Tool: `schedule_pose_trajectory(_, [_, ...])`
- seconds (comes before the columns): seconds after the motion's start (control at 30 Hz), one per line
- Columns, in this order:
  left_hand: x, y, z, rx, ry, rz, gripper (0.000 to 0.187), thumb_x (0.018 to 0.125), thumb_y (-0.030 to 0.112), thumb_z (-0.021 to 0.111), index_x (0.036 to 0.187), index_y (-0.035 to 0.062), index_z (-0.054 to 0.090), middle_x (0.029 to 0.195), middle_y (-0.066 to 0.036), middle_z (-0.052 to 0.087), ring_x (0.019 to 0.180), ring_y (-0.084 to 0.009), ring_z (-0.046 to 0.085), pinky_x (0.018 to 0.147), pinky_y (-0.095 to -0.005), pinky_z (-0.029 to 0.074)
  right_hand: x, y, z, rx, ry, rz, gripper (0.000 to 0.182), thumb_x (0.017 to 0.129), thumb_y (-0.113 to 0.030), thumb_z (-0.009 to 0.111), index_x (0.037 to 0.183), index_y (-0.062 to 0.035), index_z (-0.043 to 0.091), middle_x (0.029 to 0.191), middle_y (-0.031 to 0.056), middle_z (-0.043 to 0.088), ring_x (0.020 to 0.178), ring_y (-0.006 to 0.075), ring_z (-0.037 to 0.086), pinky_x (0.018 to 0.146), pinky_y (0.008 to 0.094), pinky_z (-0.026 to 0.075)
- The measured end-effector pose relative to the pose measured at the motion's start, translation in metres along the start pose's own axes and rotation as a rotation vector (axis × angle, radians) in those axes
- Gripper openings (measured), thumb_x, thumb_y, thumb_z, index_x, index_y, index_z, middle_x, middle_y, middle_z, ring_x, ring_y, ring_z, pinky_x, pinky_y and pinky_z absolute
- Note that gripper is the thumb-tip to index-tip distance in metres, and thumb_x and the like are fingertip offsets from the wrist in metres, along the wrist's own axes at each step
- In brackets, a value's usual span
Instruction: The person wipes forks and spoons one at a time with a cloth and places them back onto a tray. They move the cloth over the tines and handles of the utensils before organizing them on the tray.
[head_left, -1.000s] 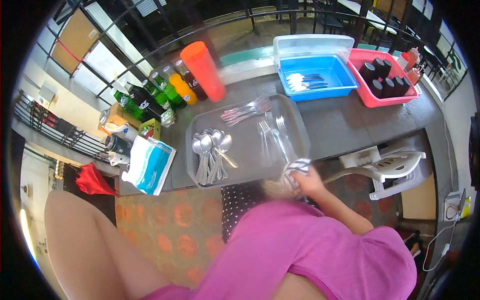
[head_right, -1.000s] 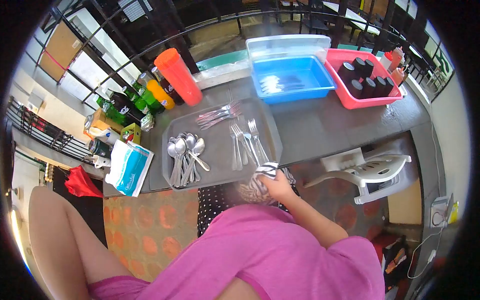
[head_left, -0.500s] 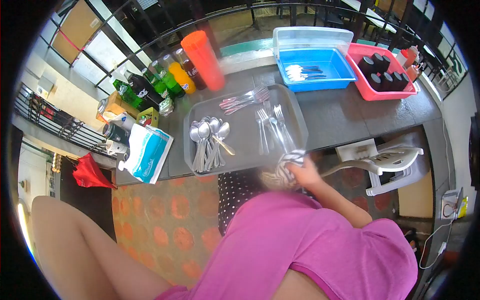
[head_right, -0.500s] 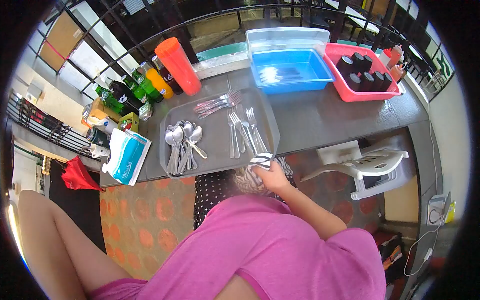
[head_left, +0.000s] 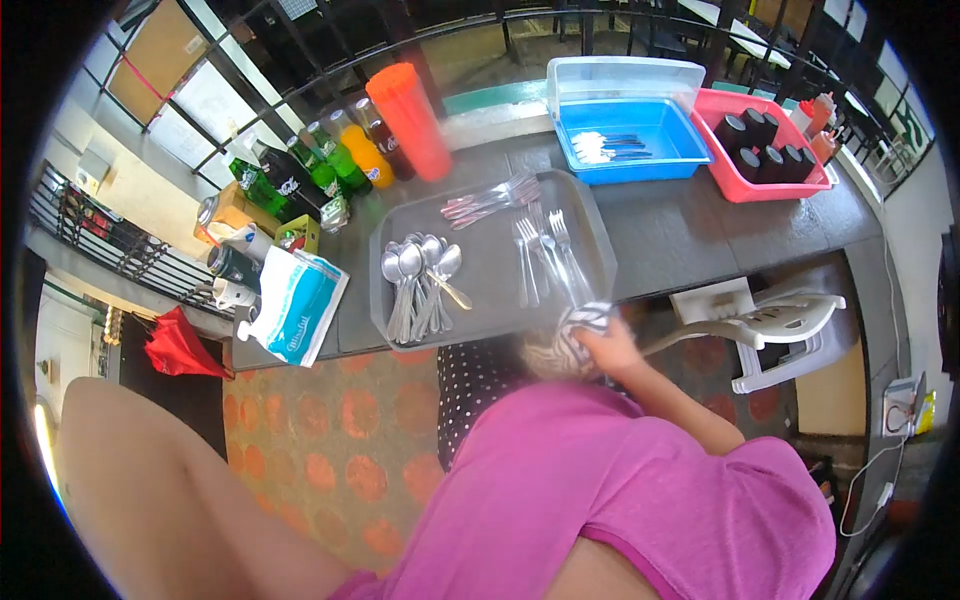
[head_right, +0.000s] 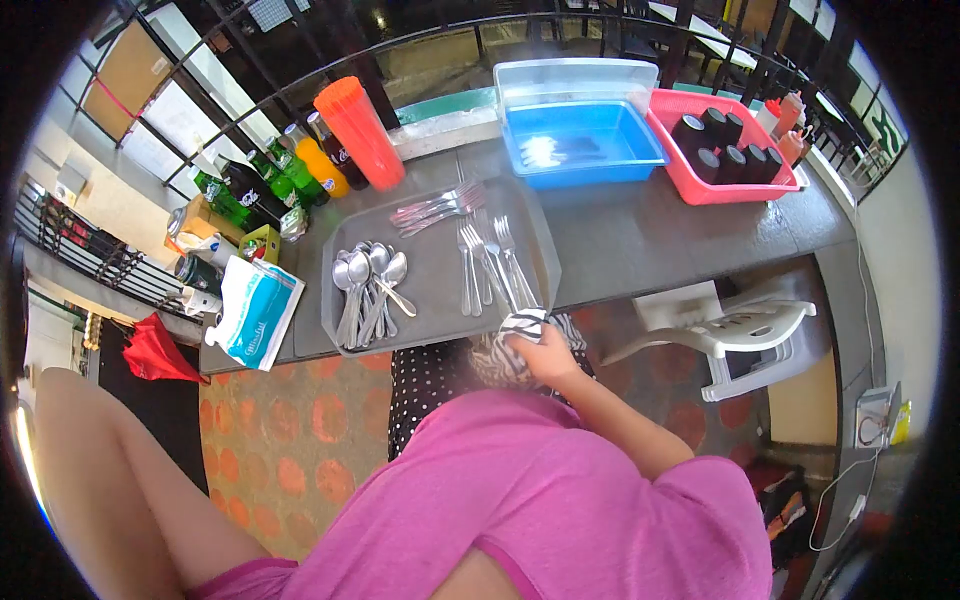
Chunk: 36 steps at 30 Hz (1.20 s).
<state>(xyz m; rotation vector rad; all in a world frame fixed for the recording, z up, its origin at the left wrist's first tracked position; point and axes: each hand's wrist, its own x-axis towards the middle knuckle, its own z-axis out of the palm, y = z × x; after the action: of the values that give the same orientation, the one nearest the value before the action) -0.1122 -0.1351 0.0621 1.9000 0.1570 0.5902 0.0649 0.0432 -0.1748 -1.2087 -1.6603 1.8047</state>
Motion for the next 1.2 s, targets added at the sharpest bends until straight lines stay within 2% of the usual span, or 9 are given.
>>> schedule_pose_trajectory(0.13, [-0.001, 0.001, 0.002, -0.002, -0.001, -0.008, 0.017, 0.087, 0.017, 0.056, 0.092, 0.0024, 0.063, 0.094, -0.006, 0.062, 0.089, -0.0178, 0.058, 0.075, -0.0319, 0.047, 0.0, 0.001, 0.0, -0.006, 0.006, -0.016, 0.033, 0.079, -0.021, 0.067, 0.102, 0.002, 0.063, 0.093, 0.0065, 0.066, 0.087, 0.014, 0.059, 0.08, 0.0289, 0.046])
schedule_pose_trajectory(0.43, [-0.002, -0.002, 0.006, -0.011, -0.007, -0.001, 0.018, 0.087, 0.018, 0.055, 0.093, 0.0024, 0.062, 0.094, -0.006, 0.062, 0.089, -0.0179, 0.059, 0.076, -0.0321, 0.047, 0.001, 0.009, -0.001, 0.021, 0.004, 0.03, 0.03, 0.079, -0.019, 0.065, 0.1, 0.0028, 0.062, 0.09, 0.0053, 0.065, 0.083, 0.0128, 0.058, 0.075, 0.0282, 0.047])
schedule_pose_trajectory(0.67, [-0.002, 0.0, 0.008, -0.012, -0.01, 0.003, 0.019, 0.088, 0.019, 0.055, 0.094, 0.0025, 0.062, 0.094, -0.006, 0.062, 0.089, -0.0179, 0.059, 0.076, -0.0321, 0.047, -0.001, 0.011, 0.002, 0.035, -0.02, -0.035, 0.03, 0.08, -0.018, 0.065, 0.101, 0.0026, 0.061, 0.09, 0.005, 0.065, 0.083, 0.0124, 0.058, 0.075, 0.0276, 0.046])
schedule_pose_trajectory(0.73, [-0.003, -0.001, 0.008, -0.021, -0.011, 0.002, 0.019, 0.088, 0.019, 0.055, 0.094, 0.0025, 0.062, 0.094, -0.006, 0.062, 0.09, -0.018, 0.059, 0.076, -0.0322, 0.047, -0.009, -0.008, 0.002, 0.019, -0.041, 0.091, 0.028, 0.081, -0.017, 0.064, 0.102, 0.0021, 0.062, 0.091, 0.0046, 0.065, 0.085, 0.0123, 0.058, 0.076, 0.0272, 0.046])
schedule_pose_trajectory(1.0, [-0.006, -0.003, 0.01, -0.023, -0.001, 0.005, 0.02, 0.088, 0.02, 0.054, 0.095, 0.0026, 0.062, 0.094, -0.006, 0.062, 0.09, -0.018, 0.059, 0.076, -0.0322, 0.047, -0.016, -0.024, 0.006, -0.006, 0.0, 0.114, 0.028, 0.082, -0.016, 0.063, 0.103, 0.0014, 0.06, 0.091, 0.0037, 0.064, 0.084, 0.0118, 0.058, 0.076, 0.0265, 0.046])
schedule_pose_trajectory(1.07, [-0.007, -0.002, 0.011, -0.025, 0.0, 0.015, 0.02, 0.088, 0.02, 0.054, 0.095, 0.0026, 0.062, 0.094, -0.006, 0.063, 0.09, -0.0181, 0.059, 0.076, -0.0323, 0.047, -0.01, -0.015, 0.003, -0.061, -0.059, 0.257, 0.028, 0.082, -0.016, 0.063, 0.104, 0.001, 0.06, 0.09, 0.0038, 0.064, 0.083, 0.0117, 0.058, 0.074, 0.0272, 0.046])
schedule_pose_trajectory(1.13, [-0.007, -0.002, 0.011, -0.027, 0.002, 0.018, 0.021, 0.089, 0.02, 0.054, 0.095, 0.0026, 0.062, 0.094, -0.006, 0.063, 0.09, -0.0181, 0.059, 0.076, -0.0323, 0.047, -0.014, -0.017, 0.009, -0.04, -0.012, 0.2, 0.03, 0.082, -0.018, 0.065, 0.105, 0.001, 0.06, 0.09, 0.0047, 0.065, 0.082, 0.0117, 0.058, 0.074, 0.0275, 0.047])
schedule_pose_trajectory(1.2, [-0.008, -0.003, 0.012, -0.028, 0.004, 0.017, 0.021, 0.089, 0.02, 0.054, 0.096, 0.0026, 0.062, 0.094, -0.006, 0.063, 0.09, -0.0181, 0.059, 0.076, -0.0323, 0.047, -0.007, -0.001, 0.011, 0.036, -0.006, 0.056, 0.03, 0.081, -0.019, 0.066, 0.103, 0.0016, 0.061, 0.089, 0.0053, 0.065, 0.082, 0.0115, 0.058, 0.074, 0.0275, 0.046])
